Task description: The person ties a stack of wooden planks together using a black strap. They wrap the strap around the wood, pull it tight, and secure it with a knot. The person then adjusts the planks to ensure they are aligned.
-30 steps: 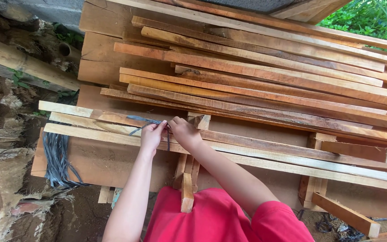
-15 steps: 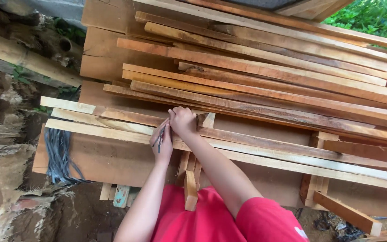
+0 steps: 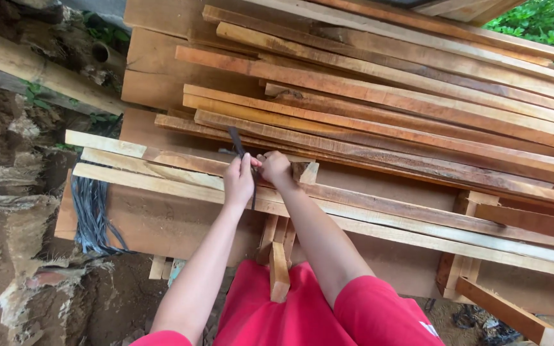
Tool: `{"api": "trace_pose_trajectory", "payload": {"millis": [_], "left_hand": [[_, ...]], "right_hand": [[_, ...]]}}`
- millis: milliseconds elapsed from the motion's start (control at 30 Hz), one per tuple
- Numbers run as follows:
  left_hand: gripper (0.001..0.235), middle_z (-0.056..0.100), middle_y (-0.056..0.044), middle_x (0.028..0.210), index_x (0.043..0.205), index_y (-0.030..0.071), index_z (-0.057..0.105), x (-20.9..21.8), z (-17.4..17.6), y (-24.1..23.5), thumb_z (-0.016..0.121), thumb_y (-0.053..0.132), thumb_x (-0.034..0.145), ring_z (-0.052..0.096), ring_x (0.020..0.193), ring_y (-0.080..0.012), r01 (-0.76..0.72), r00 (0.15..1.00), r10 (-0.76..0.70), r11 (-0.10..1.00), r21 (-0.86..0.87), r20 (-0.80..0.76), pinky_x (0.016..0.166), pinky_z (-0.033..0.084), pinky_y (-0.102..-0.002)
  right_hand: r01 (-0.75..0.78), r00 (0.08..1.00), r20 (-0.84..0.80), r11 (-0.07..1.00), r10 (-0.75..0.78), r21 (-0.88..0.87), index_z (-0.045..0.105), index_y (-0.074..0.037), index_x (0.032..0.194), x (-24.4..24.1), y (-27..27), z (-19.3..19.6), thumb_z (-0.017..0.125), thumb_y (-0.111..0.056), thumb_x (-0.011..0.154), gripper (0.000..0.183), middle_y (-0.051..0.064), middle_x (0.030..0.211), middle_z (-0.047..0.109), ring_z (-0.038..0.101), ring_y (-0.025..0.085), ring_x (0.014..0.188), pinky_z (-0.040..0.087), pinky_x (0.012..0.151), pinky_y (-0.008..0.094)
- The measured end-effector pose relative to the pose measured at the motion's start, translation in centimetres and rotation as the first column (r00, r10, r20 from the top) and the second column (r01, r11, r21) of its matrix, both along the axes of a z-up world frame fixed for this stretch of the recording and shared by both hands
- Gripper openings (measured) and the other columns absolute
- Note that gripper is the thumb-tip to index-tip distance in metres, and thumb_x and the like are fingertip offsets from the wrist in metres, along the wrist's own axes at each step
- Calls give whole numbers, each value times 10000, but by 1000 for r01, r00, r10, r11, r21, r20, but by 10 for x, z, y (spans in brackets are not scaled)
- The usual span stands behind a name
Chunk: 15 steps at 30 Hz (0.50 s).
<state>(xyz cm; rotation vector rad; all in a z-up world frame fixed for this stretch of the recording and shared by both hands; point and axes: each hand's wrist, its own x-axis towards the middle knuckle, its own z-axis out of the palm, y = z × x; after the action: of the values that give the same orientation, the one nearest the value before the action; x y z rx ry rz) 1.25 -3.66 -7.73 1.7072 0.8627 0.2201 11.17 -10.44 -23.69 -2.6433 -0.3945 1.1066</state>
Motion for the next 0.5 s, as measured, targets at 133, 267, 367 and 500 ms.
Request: {"api": "trace_pose_trajectory", "payload": {"millis": [133, 267, 367, 500], "left_hand": [[501, 713, 11, 721, 702, 170, 605, -3, -12, -18, 440, 391, 1121, 677, 811, -203, 2, 998, -8, 997, -83, -68, 866, 491, -338], [407, 662, -174, 748, 782, 65, 610, -61, -17, -31, 483, 281, 1102, 665, 802, -343, 97, 995, -97, 995, 20, -28, 793, 514, -422], [318, 675, -170, 803, 853, 49, 667, -73, -35, -39, 518, 211, 1083, 692, 862, -372, 177, 977, -192, 973, 147, 93, 792, 544, -423], [205, 671, -154, 884, 934, 13, 673, -71, -34, -33, 523, 89, 1052, 678, 930, -401, 288, 905, -370, 896, 338, 209, 834, 553, -452]], "right_hand": [[25, 1000, 1, 999, -25, -40, 756, -318, 1144, 1, -9, -34, 496, -560, 971, 396, -24, 986, 785, 764, 208, 1015, 610, 915, 392], [191, 974, -134, 980, -183, 53, 789, -204, 1121, -8, -1, -7, 556, -482, 953, 400, 58, 1049, 797, 738, 272, 1099, 587, 972, 419], [231, 967, -127, 970, -221, 72, 792, -204, 1123, -8, -9, -3, 572, -484, 952, 395, 74, 1050, 796, 738, 280, 1093, 590, 971, 416], [311, 944, -161, 939, -288, 143, 769, -172, 1193, -5, -6, 26, 561, -482, 984, 428, 81, 1105, 786, 727, 279, 1123, 588, 972, 420]]}}
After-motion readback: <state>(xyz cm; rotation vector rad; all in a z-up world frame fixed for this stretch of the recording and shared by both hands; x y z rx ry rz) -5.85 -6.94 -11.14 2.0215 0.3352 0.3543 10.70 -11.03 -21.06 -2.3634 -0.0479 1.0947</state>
